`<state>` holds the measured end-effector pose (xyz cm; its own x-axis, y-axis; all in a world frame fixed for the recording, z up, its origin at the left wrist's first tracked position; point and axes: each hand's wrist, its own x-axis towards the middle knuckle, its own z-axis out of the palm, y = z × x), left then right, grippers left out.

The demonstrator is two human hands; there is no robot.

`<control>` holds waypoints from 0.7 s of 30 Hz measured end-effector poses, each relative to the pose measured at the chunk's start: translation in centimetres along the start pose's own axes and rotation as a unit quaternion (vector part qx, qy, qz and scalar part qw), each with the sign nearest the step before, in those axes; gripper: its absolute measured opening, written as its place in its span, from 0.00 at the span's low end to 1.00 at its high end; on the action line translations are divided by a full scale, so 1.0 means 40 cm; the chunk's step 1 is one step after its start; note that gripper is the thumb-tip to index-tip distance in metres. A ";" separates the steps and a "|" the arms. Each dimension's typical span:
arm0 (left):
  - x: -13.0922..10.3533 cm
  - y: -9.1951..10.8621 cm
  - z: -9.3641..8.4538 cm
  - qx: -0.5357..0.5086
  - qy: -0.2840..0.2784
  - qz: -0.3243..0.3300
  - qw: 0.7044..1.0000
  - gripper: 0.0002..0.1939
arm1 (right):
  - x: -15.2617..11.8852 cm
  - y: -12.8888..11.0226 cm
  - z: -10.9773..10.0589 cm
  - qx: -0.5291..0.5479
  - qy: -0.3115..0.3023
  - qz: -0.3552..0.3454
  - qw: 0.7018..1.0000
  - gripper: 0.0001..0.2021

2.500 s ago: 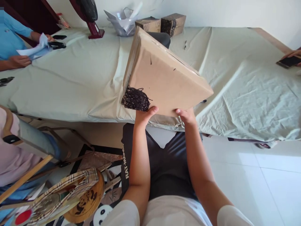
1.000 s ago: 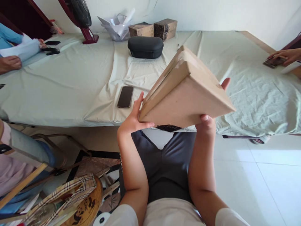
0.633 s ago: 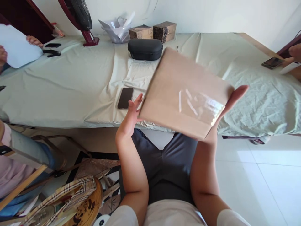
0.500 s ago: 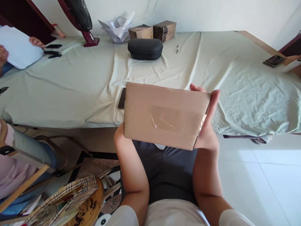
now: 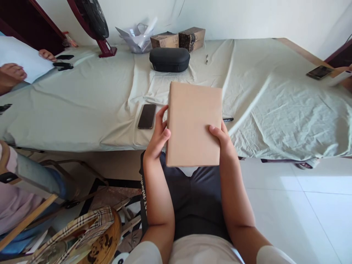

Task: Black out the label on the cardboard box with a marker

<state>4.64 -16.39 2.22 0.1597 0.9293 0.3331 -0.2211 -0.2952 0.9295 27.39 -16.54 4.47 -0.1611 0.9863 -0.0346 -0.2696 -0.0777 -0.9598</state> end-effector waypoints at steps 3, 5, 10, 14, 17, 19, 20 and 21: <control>0.019 -0.031 -0.004 0.057 -0.009 -0.051 0.997 0.51 | 0.017 0.017 -0.023 -0.120 0.015 -0.147 0.982 0.51; 0.033 -0.048 0.004 0.069 0.019 -0.050 0.996 0.53 | 0.027 0.032 -0.039 -0.166 0.023 -0.196 0.966 0.52; 0.041 -0.031 0.039 0.117 0.089 -0.015 0.989 0.50 | 0.044 0.069 -0.061 -0.205 0.045 -0.223 0.952 0.54; 0.007 0.017 0.084 0.244 0.035 -0.007 0.969 0.67 | 0.047 0.093 -0.045 -0.224 0.124 -0.271 0.928 0.54; -0.014 0.026 0.129 0.301 -0.026 -0.020 0.953 0.79 | 0.034 0.091 -0.017 -0.256 0.172 -0.300 0.903 0.55; -0.013 0.019 0.145 0.312 -0.033 -0.025 0.949 0.81 | 0.020 0.075 -0.005 -0.277 0.196 -0.310 0.888 0.55; -0.008 0.014 0.144 0.310 -0.032 -0.027 0.950 0.81 | 0.014 0.064 -0.005 -0.274 0.203 -0.312 0.887 0.54; -0.001 0.009 0.136 0.305 -0.030 -0.027 0.952 0.80 | 0.009 0.052 -0.009 -0.257 0.204 -0.313 0.892 0.52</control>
<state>9.77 -17.72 3.41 0.2134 0.9377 0.2743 0.3847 -0.3387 0.8586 27.11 -16.30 2.35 0.2554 0.7925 0.5538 0.3011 0.4791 -0.8245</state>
